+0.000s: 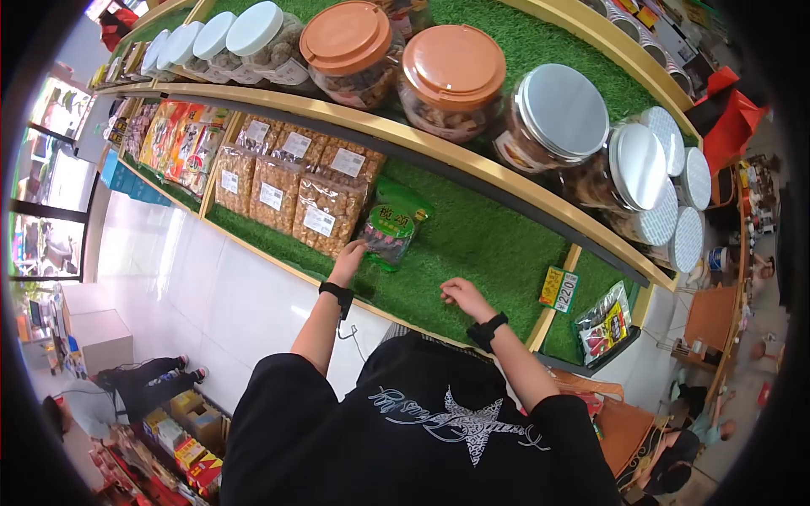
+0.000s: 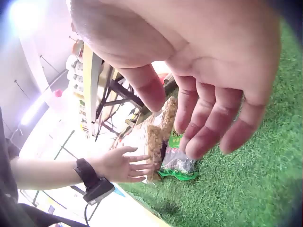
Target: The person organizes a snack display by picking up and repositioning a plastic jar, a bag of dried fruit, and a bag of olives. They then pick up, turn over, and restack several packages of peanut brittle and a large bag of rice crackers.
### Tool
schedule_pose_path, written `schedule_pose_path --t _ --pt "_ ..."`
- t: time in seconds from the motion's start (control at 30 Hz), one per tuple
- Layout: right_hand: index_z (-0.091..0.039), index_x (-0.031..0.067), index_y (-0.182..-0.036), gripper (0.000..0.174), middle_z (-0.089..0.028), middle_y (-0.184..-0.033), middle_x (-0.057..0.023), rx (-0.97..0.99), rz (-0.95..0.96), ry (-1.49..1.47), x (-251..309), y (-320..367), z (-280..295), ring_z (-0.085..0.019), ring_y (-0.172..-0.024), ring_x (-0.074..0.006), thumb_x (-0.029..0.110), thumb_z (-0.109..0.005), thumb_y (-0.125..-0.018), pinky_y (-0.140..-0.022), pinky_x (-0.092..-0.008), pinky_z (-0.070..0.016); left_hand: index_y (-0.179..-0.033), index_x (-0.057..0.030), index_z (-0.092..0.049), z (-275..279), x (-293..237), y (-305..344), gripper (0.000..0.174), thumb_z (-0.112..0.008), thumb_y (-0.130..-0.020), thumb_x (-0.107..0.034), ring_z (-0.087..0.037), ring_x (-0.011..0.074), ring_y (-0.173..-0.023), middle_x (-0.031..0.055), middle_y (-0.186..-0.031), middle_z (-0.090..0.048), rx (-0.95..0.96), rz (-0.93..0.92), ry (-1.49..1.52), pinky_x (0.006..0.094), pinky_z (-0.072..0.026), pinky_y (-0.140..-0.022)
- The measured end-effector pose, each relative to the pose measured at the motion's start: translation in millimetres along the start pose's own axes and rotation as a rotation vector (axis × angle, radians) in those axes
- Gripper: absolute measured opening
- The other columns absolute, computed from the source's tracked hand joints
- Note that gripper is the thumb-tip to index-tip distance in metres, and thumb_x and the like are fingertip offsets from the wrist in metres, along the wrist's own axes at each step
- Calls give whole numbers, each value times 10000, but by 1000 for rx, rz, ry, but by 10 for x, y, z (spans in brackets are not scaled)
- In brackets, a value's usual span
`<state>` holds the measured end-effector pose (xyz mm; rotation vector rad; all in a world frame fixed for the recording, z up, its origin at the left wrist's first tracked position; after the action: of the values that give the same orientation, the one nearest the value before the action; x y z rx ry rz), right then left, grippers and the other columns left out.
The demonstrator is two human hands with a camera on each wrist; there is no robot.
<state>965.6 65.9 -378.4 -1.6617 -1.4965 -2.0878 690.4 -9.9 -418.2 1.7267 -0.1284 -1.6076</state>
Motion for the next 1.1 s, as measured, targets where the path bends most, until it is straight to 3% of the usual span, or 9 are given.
schedule_pose_path --t 0.03,0.07,0.33,0.4,0.63,0.67,0.87,1.03,1.1 --pt "-540 11 -953 222 -577 -813 -42 11 -83 37 -21 -83 6 -531 -698 -101 174 -479 -816 -614 -229 -418 -1085 -77 -528 -33 -137 -7 365 -499 -803 -307 -429 43 -685 -34 -826 -525 1 -69 -47 187 -325 -587" --pt "-540 31 -967 225 -581 -825 -29 23 -168 73 -55 -150 4 -529 -690 -85 195 -474 -828 -584 -224 -406 -1087 65 -489 -80 -196 -1 397 -523 -796 -202 -508 161 -944 93 -965 -572 43 -19 13 261 -386 -813" --pt "-511 -1 -1015 288 -554 -838 -56 40 -243 236 -153 -724 -90 -523 -722 -124 193 -496 -803 -637 -258 -418 -1135 68 -431 -132 -84 -444 477 -563 -761 -198 -497 192 -972 141 -1041 -531 81 -244 -156 286 -392 -827" --pt "-469 -23 -1085 354 -533 -892 -81 60 -242 385 -90 -827 -153 -515 -755 -147 183 -499 -799 -689 -271 -414 -1108 52 -449 -87 -69 -498 546 -611 -713 -289 -495 272 -961 200 -1038 -506 -36 -299 -304 328 -383 -838" --pt "-302 12 -1266 538 -524 -1007 -93 -9 -239 114 40 -1149 -336 -486 -904 -166 195 -498 -798 -782 -299 -382 -1191 56 -366 -120 74 -598 616 -595 -710 -253 -459 280 -1031 212 -1091 -477 -57 -280 -351 332 -354 -884" --pt "-235 47 -1310 598 -440 -1206 -108 -8 -227 92 -124 -1280 -342 -452 -1040 -193 211 -497 -799 -851 -328 -354 -1210 56 -341 -117 91 -588 650 -598 -706 -265 -442 289 -1057 226 -1136 -442 -42 -249 -365 337 -339 -904" --pt "-117 106 -1354 652 -231 -1374 -97 -23 -373 -98 67 -1164 -492 -397 -1150 -218 216 -468 -816 -908 -370 -316 -1236 58 -301 -147 17 -345 704 -610 -694 -267 -418 300 -1087 243 -1190 -383 -37 -143 -461 349 -337 -912" --pt "-108 93 -1354 655 -287 -1337 -99 -32 -378 -82 -121 -991 -265 -490 -983 -185 218 -464 -818 -791 -324 -384 -1257 84 -248 -348 548 -141 731 -604 -723 -266 -438 240 -1079 232 -1161 -431 88 -59 -271 310 -352 -894" --pt "-118 87 -1353 656 -318 -1314 -98 -43 -379 -49 -243 -901 -143 -517 -905 -169 220 -469 -815 -736 -306 -406 -1277 82 -202 -545 424 149 736 -589 -753 -261 -462 213 -1049 199 -1148 -457 189 216 171 295 -364 -880"
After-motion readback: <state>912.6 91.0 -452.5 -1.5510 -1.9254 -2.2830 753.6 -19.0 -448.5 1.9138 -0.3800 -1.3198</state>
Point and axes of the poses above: each hand's wrist, its own y-axis away from the middle knuckle, its own z-axis out of the back of the hand, x = y × z, the point moved 6 cm from there along -y, towards the middle knuckle
